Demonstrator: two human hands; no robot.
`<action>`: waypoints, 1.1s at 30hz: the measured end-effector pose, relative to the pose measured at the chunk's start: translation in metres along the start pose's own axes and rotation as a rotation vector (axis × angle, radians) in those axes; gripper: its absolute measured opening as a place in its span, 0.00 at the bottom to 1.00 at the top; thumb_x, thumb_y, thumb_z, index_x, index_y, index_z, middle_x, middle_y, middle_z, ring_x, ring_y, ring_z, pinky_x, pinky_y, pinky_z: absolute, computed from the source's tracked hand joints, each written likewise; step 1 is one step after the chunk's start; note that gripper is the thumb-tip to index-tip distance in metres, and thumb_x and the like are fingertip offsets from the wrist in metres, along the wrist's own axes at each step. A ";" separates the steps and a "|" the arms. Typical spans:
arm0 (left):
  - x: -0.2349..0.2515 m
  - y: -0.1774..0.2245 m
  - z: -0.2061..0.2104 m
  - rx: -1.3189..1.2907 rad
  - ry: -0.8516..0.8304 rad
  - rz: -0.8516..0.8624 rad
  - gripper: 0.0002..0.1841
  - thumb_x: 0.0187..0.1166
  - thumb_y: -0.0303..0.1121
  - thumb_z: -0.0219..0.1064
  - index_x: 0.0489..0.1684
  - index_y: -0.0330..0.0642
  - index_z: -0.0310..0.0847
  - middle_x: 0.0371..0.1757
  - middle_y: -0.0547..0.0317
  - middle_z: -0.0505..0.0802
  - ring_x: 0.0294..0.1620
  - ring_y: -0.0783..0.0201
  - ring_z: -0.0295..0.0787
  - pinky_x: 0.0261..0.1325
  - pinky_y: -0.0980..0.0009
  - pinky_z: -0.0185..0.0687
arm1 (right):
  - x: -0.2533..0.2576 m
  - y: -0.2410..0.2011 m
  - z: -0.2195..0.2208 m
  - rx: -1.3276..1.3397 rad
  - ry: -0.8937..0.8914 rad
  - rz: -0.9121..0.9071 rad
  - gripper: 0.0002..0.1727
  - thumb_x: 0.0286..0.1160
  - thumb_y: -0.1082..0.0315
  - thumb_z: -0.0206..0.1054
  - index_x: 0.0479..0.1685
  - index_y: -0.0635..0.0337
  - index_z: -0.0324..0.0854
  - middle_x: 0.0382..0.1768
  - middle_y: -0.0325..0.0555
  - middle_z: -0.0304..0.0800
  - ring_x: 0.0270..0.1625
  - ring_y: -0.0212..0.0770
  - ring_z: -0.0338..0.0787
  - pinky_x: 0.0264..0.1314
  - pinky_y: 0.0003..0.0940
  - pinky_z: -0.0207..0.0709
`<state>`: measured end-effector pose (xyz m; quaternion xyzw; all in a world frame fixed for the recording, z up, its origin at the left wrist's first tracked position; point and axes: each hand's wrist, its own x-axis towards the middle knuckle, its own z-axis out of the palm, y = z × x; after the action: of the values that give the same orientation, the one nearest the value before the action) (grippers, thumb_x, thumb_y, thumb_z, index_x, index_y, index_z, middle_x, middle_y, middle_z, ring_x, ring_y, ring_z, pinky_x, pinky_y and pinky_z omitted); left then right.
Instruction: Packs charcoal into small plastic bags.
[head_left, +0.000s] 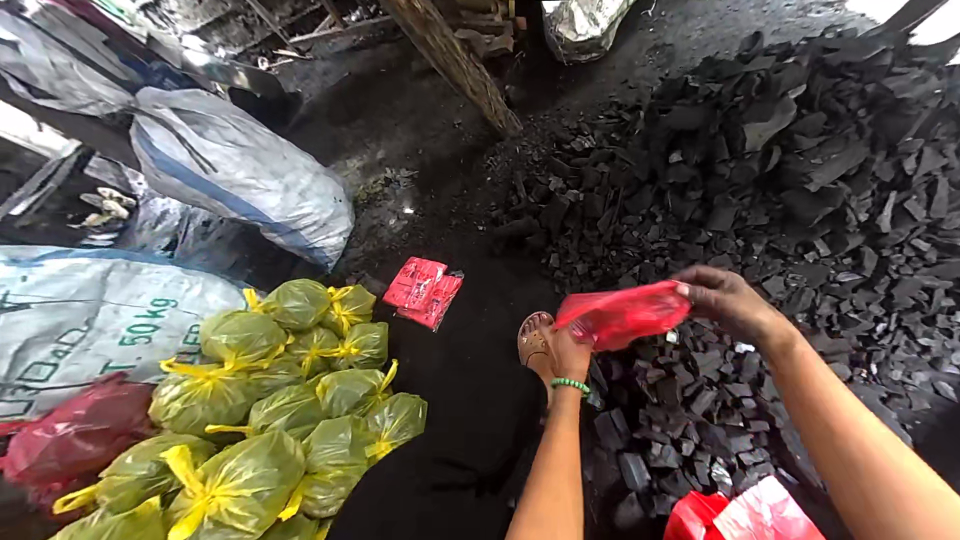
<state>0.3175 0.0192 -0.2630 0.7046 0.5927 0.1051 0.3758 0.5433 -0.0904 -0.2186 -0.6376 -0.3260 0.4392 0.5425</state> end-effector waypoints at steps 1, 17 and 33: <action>0.004 -0.001 0.013 -0.284 0.090 -0.133 0.28 0.77 0.34 0.75 0.72 0.27 0.77 0.79 0.33 0.77 0.77 0.39 0.75 0.75 0.43 0.74 | 0.022 0.001 0.005 -0.016 -0.040 0.014 0.18 0.81 0.65 0.62 0.67 0.60 0.77 0.59 0.48 0.88 0.57 0.43 0.91 0.56 0.45 0.89; -0.051 -0.034 0.126 -0.589 -0.065 -0.726 0.40 0.90 0.58 0.52 0.93 0.40 0.49 0.91 0.31 0.58 0.91 0.34 0.53 0.83 0.33 0.57 | 0.065 0.081 0.068 -1.182 -0.302 0.427 0.44 0.70 0.23 0.60 0.80 0.40 0.78 0.86 0.53 0.69 0.87 0.70 0.62 0.73 0.80 0.62; -0.066 0.031 0.123 -0.659 -0.250 -0.411 0.36 0.91 0.58 0.49 0.90 0.39 0.59 0.87 0.38 0.70 0.88 0.43 0.60 0.86 0.40 0.55 | -0.048 0.122 0.020 0.040 0.148 0.273 0.33 0.86 0.55 0.58 0.89 0.57 0.62 0.82 0.57 0.72 0.81 0.52 0.75 0.83 0.56 0.67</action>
<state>0.3955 -0.0916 -0.3084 0.4209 0.6054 0.1255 0.6637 0.4979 -0.1494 -0.3286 -0.6956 -0.1869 0.4671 0.5129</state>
